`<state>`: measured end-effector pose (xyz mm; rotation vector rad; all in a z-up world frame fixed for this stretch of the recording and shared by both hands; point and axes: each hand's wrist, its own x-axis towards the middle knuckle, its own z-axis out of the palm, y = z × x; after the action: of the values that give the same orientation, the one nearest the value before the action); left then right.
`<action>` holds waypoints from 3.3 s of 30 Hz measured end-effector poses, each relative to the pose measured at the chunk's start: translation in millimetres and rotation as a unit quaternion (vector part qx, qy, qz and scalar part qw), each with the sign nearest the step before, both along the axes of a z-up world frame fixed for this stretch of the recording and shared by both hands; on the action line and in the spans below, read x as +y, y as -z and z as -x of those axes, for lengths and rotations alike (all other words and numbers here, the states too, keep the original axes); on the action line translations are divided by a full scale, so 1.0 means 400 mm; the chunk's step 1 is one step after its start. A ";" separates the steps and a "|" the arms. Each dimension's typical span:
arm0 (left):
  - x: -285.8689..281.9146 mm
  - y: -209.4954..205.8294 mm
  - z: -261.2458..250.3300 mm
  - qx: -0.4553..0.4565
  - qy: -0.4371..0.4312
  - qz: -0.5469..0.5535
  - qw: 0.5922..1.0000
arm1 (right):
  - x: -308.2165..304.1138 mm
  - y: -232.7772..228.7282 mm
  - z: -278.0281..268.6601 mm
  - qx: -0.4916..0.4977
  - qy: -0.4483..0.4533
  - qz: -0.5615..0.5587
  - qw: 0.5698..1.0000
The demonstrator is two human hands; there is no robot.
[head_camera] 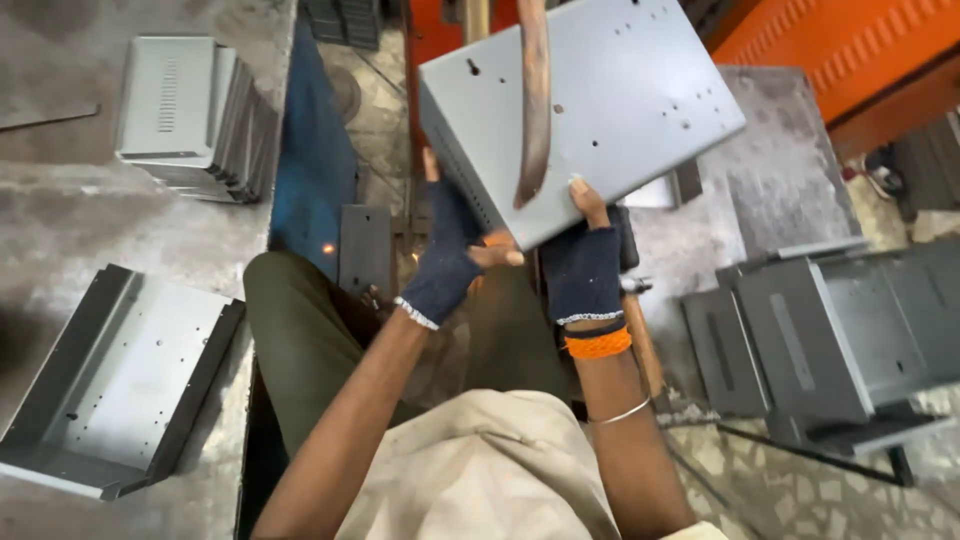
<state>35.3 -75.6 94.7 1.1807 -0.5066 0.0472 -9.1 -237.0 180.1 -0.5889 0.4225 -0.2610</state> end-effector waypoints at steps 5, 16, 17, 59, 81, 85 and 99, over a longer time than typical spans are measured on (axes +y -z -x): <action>0.090 0.028 0.000 -0.064 -0.066 0.014 0.996 | -0.087 0.052 0.070 0.042 -0.005 0.111 0.993; 0.049 -0.203 0.076 -0.057 -0.036 -0.092 0.993 | -0.213 0.005 0.021 0.159 -0.064 0.320 0.932; 0.039 -0.199 0.076 -0.028 -0.059 -0.088 0.994 | -0.225 0.033 0.012 0.141 -0.043 0.260 0.954; -0.031 -0.146 0.112 -0.083 -0.193 -0.232 0.950 | -0.579 0.281 -0.229 0.082 -0.183 0.255 0.946; 0.237 -0.022 -0.017 -0.014 -0.106 -0.026 0.994 | -0.144 -0.005 -0.141 -0.016 -0.306 0.464 0.831; 0.248 -0.075 0.019 -0.014 -0.129 -0.080 0.988 | -0.083 0.018 -0.119 -0.004 -0.294 0.368 0.882; 0.119 -0.098 0.042 -0.019 -0.194 -0.069 0.978 | -0.329 0.183 -0.129 -0.145 -0.184 0.752 0.616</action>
<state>18.5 -27.9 134.0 1.4036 -0.3097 0.3750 42.5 -368.7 107.0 -2.2516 -0.3935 -0.2636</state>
